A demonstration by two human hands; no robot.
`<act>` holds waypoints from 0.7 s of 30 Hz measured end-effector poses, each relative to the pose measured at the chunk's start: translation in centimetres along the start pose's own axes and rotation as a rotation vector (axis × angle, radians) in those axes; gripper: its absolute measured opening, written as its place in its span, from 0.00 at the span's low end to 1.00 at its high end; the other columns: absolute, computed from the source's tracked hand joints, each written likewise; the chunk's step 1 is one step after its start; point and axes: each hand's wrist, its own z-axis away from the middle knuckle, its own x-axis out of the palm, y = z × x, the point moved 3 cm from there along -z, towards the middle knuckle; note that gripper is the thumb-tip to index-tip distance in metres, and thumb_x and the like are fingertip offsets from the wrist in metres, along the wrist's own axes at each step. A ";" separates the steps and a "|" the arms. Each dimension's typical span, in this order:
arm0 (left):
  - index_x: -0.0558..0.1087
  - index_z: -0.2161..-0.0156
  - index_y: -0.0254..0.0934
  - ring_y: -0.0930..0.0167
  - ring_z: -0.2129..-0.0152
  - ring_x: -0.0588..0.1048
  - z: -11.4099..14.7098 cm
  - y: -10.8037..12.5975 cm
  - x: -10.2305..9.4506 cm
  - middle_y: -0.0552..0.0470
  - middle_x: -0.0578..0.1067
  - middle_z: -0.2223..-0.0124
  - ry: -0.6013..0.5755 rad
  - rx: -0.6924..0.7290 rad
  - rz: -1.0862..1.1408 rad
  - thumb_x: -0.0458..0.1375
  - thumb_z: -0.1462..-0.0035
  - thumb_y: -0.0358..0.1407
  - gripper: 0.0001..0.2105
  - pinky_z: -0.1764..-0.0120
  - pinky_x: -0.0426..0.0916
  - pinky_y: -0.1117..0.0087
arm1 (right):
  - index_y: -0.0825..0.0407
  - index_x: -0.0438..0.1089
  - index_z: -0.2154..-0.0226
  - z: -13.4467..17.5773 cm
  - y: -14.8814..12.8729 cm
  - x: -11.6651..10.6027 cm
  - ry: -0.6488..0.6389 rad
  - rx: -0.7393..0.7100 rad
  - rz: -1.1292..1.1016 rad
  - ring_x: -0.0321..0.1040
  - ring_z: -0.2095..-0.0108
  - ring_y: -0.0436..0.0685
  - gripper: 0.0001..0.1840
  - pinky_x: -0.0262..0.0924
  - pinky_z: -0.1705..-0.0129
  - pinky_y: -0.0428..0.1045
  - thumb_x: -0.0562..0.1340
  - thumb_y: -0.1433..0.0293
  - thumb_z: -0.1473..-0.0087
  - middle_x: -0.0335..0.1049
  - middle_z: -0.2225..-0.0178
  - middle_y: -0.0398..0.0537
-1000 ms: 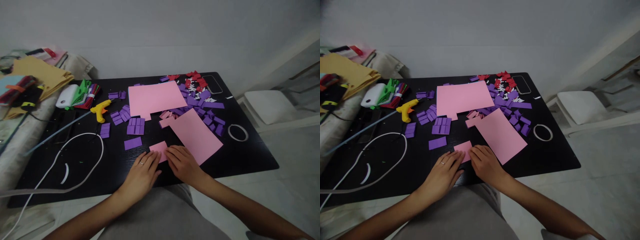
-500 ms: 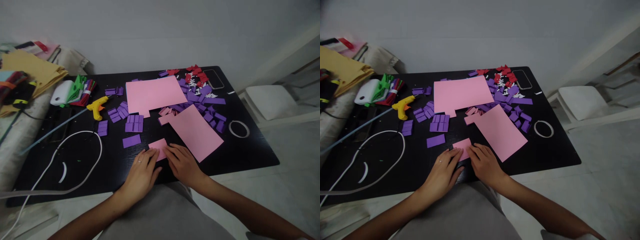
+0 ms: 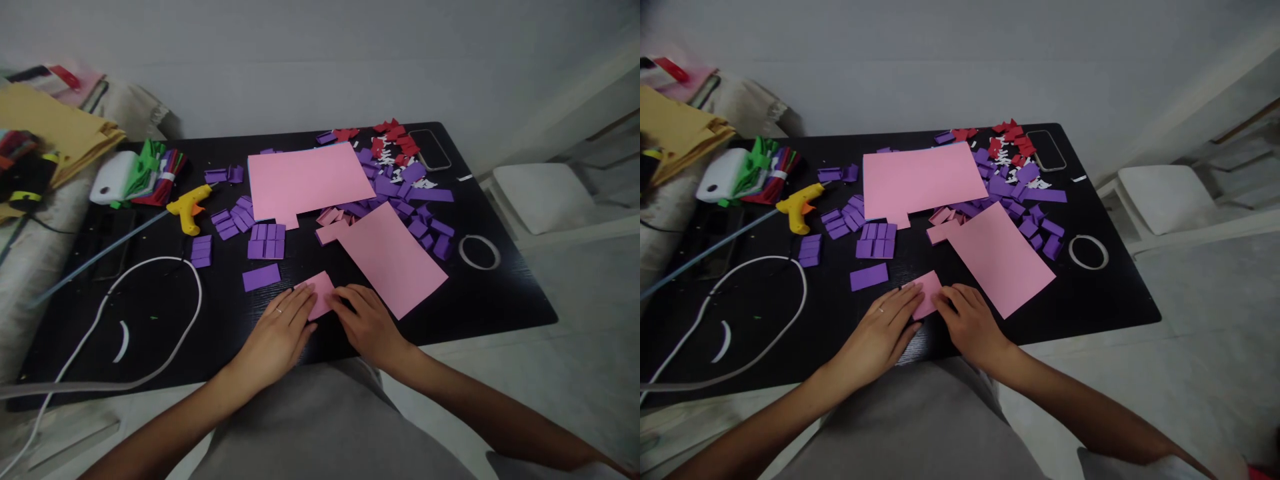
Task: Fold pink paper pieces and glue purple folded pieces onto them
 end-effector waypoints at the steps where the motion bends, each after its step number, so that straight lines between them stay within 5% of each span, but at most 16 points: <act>1: 0.68 0.36 0.29 0.54 0.40 0.73 0.1 0.1 -0.1 0.34 0.73 0.36 -0.006 -0.001 -0.010 0.55 0.30 0.32 0.20 0.41 0.71 0.49 | 0.54 0.76 0.46 -0.1 -0.1 0.0 -0.011 0.007 0.010 0.73 0.50 0.64 0.22 0.74 0.49 0.60 0.54 0.82 0.35 0.78 0.52 0.58; 7: 0.73 0.42 0.30 0.58 0.57 0.80 0.9 0.7 -0.5 0.37 0.80 0.48 -0.005 0.027 -0.017 0.54 0.30 0.30 0.15 0.55 0.76 0.53 | 0.57 0.71 0.41 -0.7 -1.0 0.0 -0.012 -0.004 -0.113 0.71 0.44 0.68 0.22 0.72 0.44 0.65 0.58 0.75 0.36 0.76 0.44 0.61; 13: 0.67 0.38 0.28 0.54 0.37 0.71 0.5 -1.0 -0.7 0.33 0.73 0.36 0.014 0.062 0.054 0.58 0.30 0.35 0.20 0.40 0.70 0.48 | 0.59 0.67 0.38 -0.6 -0.7 0.6 0.002 -0.103 -0.185 0.69 0.38 0.67 0.24 0.71 0.40 0.64 0.62 0.66 0.32 0.74 0.40 0.62; 21: 0.68 0.48 0.34 0.53 0.38 0.71 0.3 -2.3 -0.9 0.33 0.73 0.38 -0.029 0.002 0.151 0.62 0.33 0.40 0.15 0.41 0.71 0.48 | 0.61 0.69 0.41 -1.1 0.3 0.3 -0.062 -0.142 -0.246 0.67 0.37 0.68 0.25 0.69 0.37 0.65 0.64 0.63 0.34 0.71 0.39 0.67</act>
